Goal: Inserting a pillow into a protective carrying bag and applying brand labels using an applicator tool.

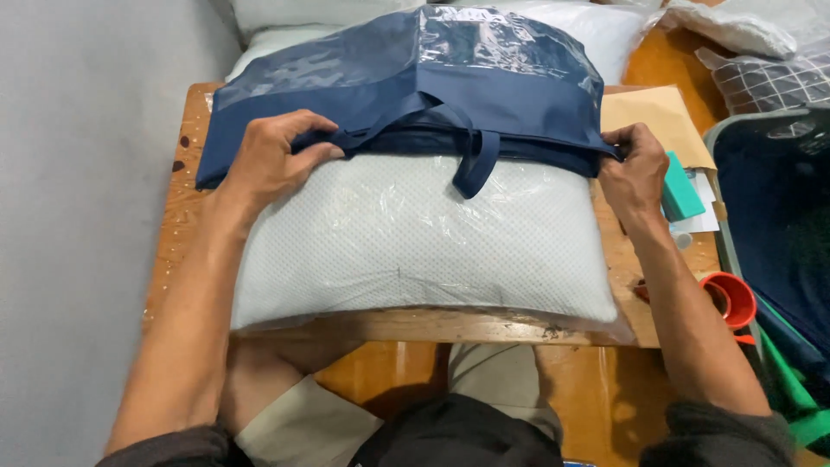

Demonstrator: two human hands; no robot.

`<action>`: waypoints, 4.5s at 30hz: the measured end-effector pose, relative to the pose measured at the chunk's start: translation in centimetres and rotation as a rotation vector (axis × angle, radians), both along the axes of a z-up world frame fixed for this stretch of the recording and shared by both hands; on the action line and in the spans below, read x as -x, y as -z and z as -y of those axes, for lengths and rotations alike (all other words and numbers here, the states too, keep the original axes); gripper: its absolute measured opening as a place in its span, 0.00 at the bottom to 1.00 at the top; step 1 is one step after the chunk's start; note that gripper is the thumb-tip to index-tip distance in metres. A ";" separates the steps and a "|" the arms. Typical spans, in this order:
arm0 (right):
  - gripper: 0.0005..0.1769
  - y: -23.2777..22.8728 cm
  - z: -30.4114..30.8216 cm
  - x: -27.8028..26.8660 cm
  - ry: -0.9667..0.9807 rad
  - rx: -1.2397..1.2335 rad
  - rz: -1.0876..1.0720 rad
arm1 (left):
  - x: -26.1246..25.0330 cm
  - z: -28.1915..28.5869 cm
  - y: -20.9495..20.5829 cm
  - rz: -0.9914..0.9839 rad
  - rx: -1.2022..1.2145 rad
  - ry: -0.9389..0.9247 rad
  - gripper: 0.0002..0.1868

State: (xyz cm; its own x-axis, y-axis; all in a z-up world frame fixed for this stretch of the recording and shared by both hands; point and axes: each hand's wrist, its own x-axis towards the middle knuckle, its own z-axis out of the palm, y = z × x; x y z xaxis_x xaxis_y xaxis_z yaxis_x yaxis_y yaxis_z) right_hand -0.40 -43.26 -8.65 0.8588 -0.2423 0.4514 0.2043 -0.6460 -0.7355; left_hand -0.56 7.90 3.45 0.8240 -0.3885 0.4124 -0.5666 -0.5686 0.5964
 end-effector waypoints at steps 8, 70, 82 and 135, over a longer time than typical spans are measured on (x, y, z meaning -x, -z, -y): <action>0.16 -1.2 1.7 -4.7 -0.014 0.398 0.102 | -1.3 -1.0 1.0 0.134 -0.082 -0.103 0.03; 0.18 -6.7 -2.0 -11.4 0.019 -0.056 -0.638 | -14.9 -14.9 14.5 -0.226 0.396 -0.183 0.18; 0.20 -1.1 1.7 -11.8 -0.201 0.423 0.292 | -14.6 -13.2 12.9 -0.087 0.415 -0.173 0.19; 0.24 -2.0 -1.1 -7.3 -0.207 0.493 0.131 | -14.5 -11.9 15.8 -0.040 0.570 -0.530 0.11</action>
State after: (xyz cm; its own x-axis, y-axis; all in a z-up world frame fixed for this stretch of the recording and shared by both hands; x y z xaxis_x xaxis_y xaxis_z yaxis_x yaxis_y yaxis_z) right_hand 6.92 -42.17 -6.66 0.7952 0.1930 0.5748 0.4333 -0.8440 -0.3161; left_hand 13.91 19.78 -12.32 0.8587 0.3248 0.3965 -0.2770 -0.3568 0.8922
